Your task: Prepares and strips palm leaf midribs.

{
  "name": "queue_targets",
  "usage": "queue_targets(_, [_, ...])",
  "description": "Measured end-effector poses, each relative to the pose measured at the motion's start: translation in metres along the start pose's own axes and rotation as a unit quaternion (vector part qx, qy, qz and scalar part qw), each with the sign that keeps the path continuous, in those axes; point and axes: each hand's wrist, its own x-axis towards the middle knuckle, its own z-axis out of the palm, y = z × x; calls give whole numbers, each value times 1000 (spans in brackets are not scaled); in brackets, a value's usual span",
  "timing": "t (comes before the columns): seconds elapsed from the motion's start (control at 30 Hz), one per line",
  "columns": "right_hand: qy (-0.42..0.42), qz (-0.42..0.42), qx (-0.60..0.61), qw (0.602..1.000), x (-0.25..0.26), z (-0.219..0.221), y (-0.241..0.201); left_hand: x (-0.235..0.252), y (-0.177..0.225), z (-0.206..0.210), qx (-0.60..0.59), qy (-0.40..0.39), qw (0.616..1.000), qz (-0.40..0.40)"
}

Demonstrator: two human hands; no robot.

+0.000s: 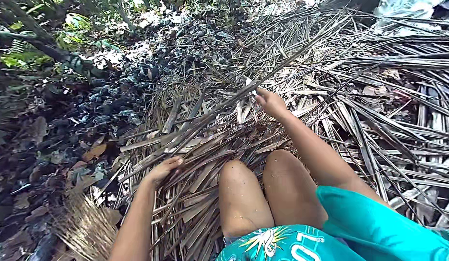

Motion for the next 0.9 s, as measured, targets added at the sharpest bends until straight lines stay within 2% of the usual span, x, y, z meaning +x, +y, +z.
queue_targets(0.13, [28,30,8,999,29,-17,8,-18,-49,-47,89,39,992,-82])
queue_targets(0.2, [46,56,6,997,38,-30,12,-33,-69,-64,98,62,986,-116])
queue_targets(0.33, [74,91,-11,993,53,-59,20,-59,-110,-92,69,102,980,-153])
queue_targets(0.47, [112,74,-26,991,66,-91,25,-83,-144,-115,17,144,978,-150])
queue_targets(0.57, [179,98,-1,979,75,-128,44,-100,-167,-123,-32,204,965,-164])
queue_targets(0.67, [230,124,-13,965,65,-168,69,-100,-144,-94,-67,245,955,-155])
queue_targets(0.73, [237,134,-35,962,51,-174,73,-90,-111,-60,-38,220,966,-134])
queue_targets(0.8, [223,126,-32,966,33,-163,68,-76,-77,-24,41,210,972,-98])
queue_targets(0.9, [169,73,56,981,-2,-118,56,-51,-36,23,89,220,970,-58])
